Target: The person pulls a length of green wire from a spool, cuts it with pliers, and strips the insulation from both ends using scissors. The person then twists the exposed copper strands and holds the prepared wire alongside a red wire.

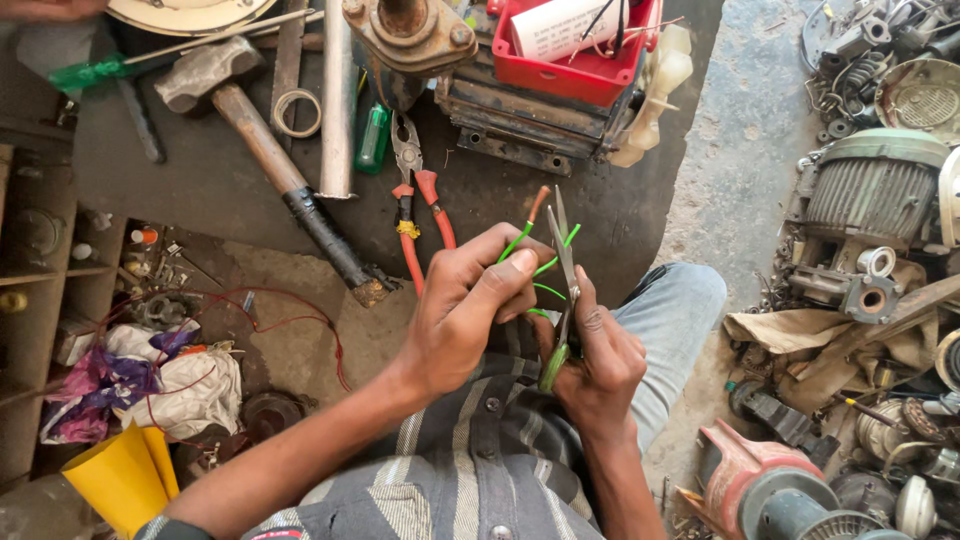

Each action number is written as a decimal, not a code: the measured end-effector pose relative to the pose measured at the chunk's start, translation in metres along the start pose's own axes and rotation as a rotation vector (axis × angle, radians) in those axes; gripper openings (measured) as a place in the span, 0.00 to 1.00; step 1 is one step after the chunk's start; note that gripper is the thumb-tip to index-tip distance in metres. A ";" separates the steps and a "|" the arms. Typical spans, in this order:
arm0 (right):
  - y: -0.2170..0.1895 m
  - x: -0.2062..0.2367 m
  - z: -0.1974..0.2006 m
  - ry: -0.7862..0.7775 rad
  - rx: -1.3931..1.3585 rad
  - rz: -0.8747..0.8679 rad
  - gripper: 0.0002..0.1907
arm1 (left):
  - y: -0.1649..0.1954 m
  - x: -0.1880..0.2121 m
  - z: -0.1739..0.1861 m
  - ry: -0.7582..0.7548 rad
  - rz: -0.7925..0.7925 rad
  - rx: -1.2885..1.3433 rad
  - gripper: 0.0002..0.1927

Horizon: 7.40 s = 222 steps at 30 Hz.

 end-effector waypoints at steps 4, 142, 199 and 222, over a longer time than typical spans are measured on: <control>0.001 0.003 -0.003 0.002 0.015 -0.021 0.33 | -0.006 0.001 -0.001 0.097 0.039 -0.150 0.09; -0.017 -0.083 0.022 -0.417 0.026 0.019 0.27 | 0.006 0.021 0.045 0.315 0.112 -0.359 0.11; 0.039 0.006 0.030 -0.219 -0.137 -0.261 0.33 | -0.035 -0.011 -0.011 -0.002 0.064 -0.398 0.08; 0.071 0.067 0.055 -0.044 -0.248 -0.330 0.26 | -0.039 0.002 -0.087 -0.158 -0.088 -0.632 0.09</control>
Point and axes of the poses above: each hand's wrist, its own x-axis away from the middle knuckle, its own z-axis out of the back of the hand, y = z × x, the point moved 3 cm from there along -x, towards the middle knuckle, and after that the axes turned 3 degrees about -z, right-handed, at the moved point
